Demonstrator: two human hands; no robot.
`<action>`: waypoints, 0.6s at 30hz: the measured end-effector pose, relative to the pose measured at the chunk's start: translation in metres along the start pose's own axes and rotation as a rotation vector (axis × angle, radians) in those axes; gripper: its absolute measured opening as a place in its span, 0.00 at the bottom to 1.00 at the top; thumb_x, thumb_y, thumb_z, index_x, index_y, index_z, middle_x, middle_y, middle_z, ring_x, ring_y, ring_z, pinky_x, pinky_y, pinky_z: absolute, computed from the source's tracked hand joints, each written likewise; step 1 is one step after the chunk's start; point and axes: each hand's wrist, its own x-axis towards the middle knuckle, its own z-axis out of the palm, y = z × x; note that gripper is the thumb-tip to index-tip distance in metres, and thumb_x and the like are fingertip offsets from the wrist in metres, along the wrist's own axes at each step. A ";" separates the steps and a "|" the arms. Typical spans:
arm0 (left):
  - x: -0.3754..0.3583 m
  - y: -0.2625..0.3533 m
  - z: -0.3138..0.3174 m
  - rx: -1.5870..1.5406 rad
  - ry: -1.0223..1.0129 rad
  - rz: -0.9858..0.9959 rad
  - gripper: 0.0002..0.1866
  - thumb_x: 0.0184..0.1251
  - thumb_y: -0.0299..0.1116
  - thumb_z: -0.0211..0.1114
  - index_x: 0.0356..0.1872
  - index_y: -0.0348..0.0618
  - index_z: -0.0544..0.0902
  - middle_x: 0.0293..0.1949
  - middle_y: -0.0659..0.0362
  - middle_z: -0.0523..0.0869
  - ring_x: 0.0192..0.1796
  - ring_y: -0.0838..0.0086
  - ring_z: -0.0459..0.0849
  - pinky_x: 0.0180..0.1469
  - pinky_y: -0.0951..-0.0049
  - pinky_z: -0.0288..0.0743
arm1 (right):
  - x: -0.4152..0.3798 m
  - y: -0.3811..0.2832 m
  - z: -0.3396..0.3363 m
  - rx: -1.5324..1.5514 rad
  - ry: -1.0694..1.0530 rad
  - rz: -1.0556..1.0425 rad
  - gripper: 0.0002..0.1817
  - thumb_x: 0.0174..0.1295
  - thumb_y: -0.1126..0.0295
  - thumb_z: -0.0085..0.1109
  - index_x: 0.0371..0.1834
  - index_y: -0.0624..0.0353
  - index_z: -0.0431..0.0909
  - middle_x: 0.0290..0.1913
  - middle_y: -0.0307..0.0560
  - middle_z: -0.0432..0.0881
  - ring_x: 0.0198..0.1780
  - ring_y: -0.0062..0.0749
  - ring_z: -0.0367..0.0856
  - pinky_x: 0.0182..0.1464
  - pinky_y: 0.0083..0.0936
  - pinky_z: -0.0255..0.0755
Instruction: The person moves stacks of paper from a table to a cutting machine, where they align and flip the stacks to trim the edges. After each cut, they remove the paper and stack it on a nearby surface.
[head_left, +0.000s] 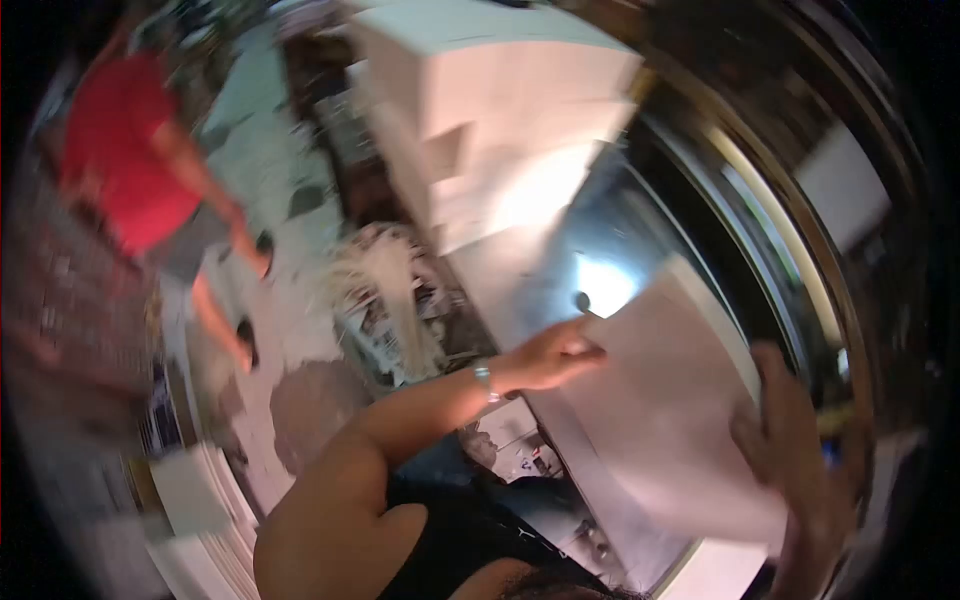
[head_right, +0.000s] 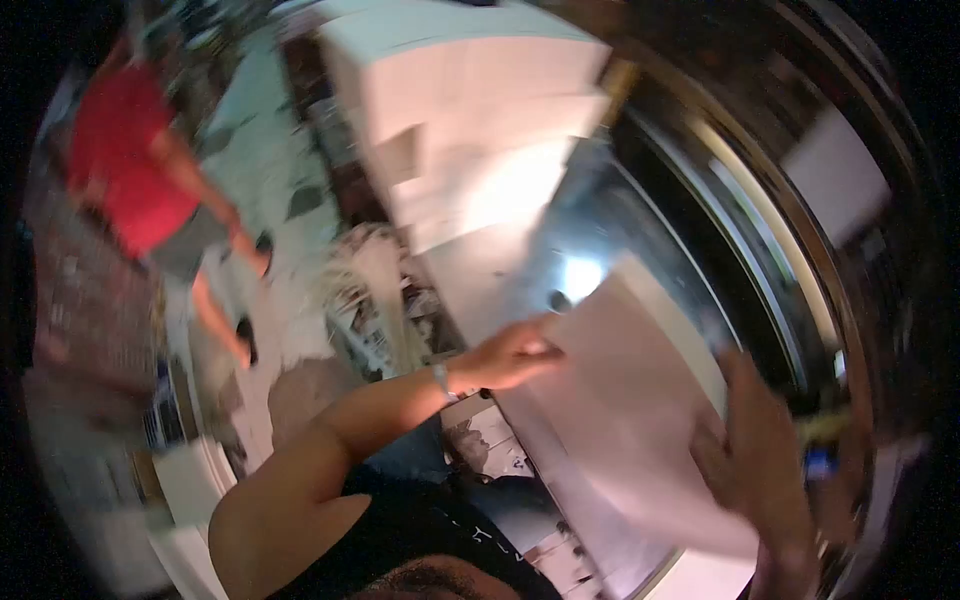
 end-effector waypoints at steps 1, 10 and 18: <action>-0.003 0.020 -0.004 0.024 -0.030 -0.080 0.17 0.78 0.37 0.61 0.60 0.40 0.73 0.44 0.56 0.89 0.38 0.79 0.85 0.39 0.75 0.79 | 0.004 -0.011 0.000 0.011 -0.077 0.111 0.30 0.54 0.71 0.60 0.62 0.66 0.66 0.48 0.71 0.80 0.50 0.72 0.79 0.53 0.53 0.72; -0.012 0.010 0.007 0.280 0.200 0.131 0.48 0.67 0.48 0.72 0.76 0.39 0.50 0.73 0.38 0.61 0.77 0.53 0.60 0.73 0.52 0.62 | -0.003 0.001 0.004 0.159 -0.092 0.119 0.33 0.50 0.79 0.65 0.63 0.71 0.70 0.45 0.54 0.82 0.44 0.40 0.79 0.51 0.33 0.73; -0.041 0.030 0.046 -0.113 0.278 0.046 0.74 0.59 0.50 0.79 0.76 0.47 0.15 0.82 0.42 0.33 0.84 0.54 0.35 0.82 0.53 0.39 | -0.078 -0.015 -0.047 0.424 0.362 0.231 0.41 0.59 0.62 0.72 0.72 0.71 0.65 0.67 0.64 0.74 0.64 0.56 0.75 0.67 0.43 0.69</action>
